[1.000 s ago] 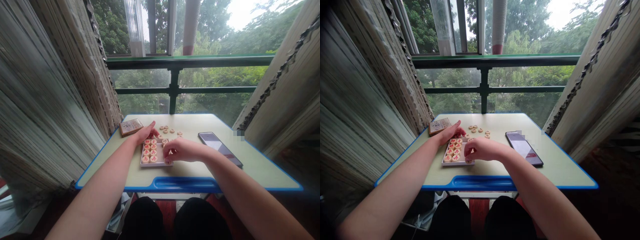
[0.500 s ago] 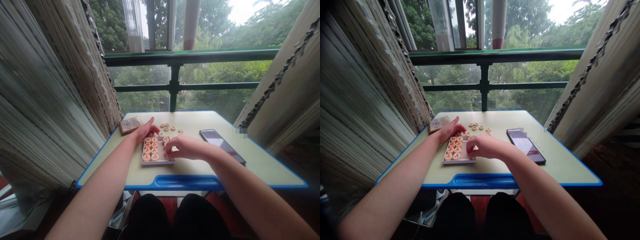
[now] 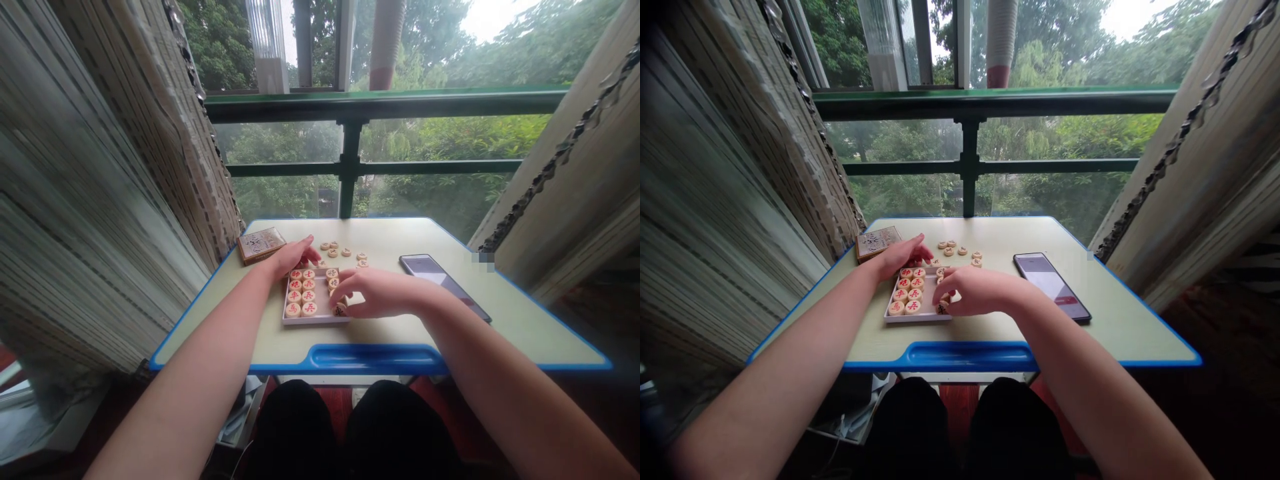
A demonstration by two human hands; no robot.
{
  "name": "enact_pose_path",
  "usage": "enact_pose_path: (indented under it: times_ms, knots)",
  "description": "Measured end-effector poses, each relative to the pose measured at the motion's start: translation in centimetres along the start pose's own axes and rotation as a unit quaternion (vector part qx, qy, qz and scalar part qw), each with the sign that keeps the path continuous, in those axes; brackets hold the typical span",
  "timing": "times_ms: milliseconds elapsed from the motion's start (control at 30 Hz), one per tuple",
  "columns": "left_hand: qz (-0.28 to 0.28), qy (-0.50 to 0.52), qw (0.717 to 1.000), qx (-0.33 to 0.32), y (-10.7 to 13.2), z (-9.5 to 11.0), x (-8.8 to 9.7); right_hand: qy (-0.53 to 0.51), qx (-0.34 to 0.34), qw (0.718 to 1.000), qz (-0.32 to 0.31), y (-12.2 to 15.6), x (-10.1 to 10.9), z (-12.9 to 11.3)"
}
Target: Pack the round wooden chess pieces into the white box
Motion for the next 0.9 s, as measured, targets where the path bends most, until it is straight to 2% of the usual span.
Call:
enact_pose_path:
  times_ms: [167, 433, 900]
  knots:
    - [0.009, -0.021, 1.0, -0.018, -0.17, -0.12, -0.1, -0.008, 0.009, 1.0, -0.001, -0.2, 0.07, 0.14]
    - [0.034, -0.044, 0.998, -0.008, 0.31, 0.2, -0.22, -0.021, 0.001, 1.0, -0.007, -0.44, -0.05, 0.73]
    - [0.017, -0.063, 0.998, -0.009, -0.13, -0.11, -0.01, -0.022, -0.022, 0.999, -0.012, -0.92, -0.32, 0.62]
Point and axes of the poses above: each hand's wrist, its own y-axis away from the middle knuckle, its own x-axis out of the back of the hand, z = x × y, the point moved 1 cm from there along -y, towards the middle knuckle, and after that the axes turned 10 degrees about x, right-handed, at the moved point
